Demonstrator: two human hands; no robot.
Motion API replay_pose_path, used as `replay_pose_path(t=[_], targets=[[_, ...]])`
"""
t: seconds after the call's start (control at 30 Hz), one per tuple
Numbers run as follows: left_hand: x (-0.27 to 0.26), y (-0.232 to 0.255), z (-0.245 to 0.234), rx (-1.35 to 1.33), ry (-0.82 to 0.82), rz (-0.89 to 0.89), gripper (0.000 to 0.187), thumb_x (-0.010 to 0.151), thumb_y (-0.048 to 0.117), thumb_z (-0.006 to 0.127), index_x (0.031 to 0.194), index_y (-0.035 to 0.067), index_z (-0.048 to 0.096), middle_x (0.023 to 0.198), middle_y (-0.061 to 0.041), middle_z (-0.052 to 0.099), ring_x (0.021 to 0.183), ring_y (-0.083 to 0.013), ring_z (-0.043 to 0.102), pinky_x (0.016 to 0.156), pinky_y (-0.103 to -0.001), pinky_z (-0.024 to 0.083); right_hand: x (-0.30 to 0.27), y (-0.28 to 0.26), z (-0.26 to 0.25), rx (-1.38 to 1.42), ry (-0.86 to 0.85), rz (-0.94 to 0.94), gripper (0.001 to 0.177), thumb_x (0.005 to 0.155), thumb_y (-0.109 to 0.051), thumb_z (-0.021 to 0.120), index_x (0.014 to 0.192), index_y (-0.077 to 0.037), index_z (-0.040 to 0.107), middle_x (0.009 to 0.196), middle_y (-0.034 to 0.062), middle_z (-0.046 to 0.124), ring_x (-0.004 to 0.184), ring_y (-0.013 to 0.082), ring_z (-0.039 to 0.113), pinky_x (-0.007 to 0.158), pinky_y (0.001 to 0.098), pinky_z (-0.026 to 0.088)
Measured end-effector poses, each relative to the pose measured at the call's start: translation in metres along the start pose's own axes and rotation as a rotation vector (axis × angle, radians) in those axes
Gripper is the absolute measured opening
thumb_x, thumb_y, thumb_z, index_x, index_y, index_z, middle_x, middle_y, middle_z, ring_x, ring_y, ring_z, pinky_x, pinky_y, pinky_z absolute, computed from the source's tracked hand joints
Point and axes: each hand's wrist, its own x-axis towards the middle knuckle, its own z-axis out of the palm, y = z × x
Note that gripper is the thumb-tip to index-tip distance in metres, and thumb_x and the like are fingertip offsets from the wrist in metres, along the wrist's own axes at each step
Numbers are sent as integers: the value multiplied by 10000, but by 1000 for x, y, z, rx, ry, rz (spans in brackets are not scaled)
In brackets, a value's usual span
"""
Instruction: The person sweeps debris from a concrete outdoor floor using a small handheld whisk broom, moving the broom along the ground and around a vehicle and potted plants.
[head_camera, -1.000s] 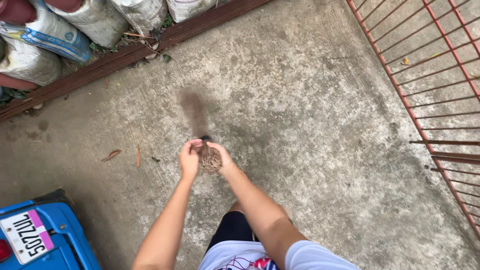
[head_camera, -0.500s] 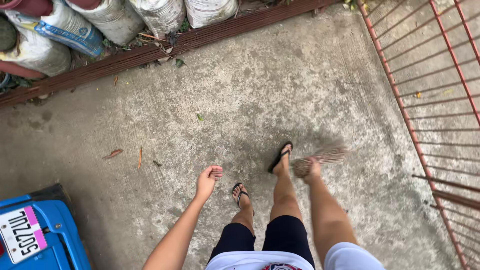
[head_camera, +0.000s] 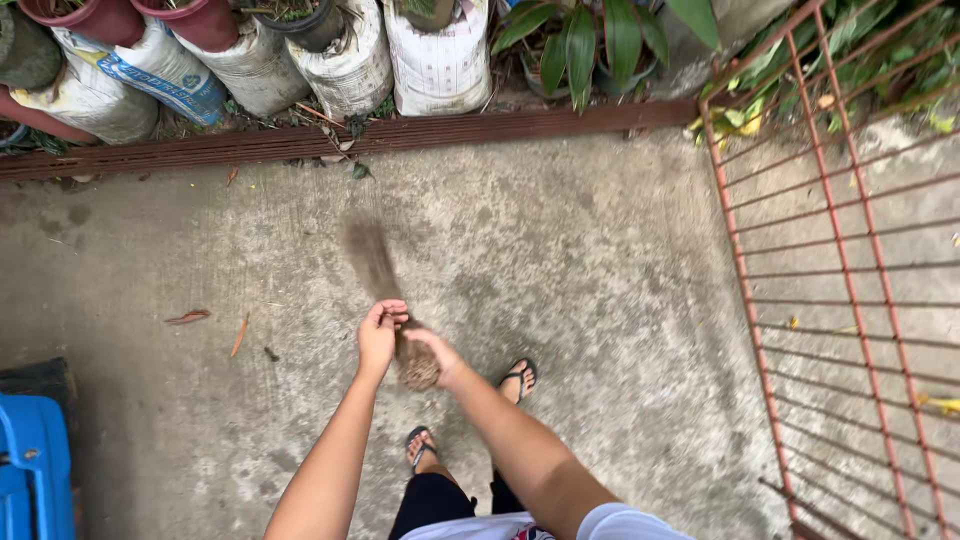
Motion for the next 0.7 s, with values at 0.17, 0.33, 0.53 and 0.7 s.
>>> replay_pose_path(t=[0.17, 0.33, 0.53, 0.7], targets=[[4, -12, 58, -37, -37, 35, 265, 1029, -29, 445, 1105, 26, 693, 1014, -43, 727, 840, -118, 662, 769, -275, 543, -61, -147, -82, -124, 276, -35, 434, 769, -433, 778, 1000, -83, 663, 848, 145, 682, 702, 322, 678, 662, 491, 568], [1, -20, 94, -64, -35, -65, 281, 1022, -28, 436, 1117, 31, 693, 1026, -50, 728, 850, -107, 663, 771, -269, 534, -141, -239, -158, -5, 708, -245, 366, 949, -327, 590, 1237, -103, 621, 1070, 188, 702, 935, 360, 692, 806, 539, 605], [21, -17, 100, -66, -62, -160, 300, 1013, -18, 423, 1125, 33, 696, 1059, -47, 745, 879, -121, 694, 778, -257, 542, -203, -311, -213, 281, 835, -421, 548, 920, -434, 611, 1383, -145, 564, 1268, 138, 655, 1158, 350, 628, 987, 520, 530], [57, -27, 111, 30, -80, -162, 254, 1054, 26, 448, 1133, 36, 690, 1046, -38, 757, 832, -131, 698, 746, -262, 520, -159, -337, -222, 258, 666, -439, 551, 869, -430, 624, 1331, -129, 615, 1213, 159, 672, 1081, 352, 653, 861, 511, 580]])
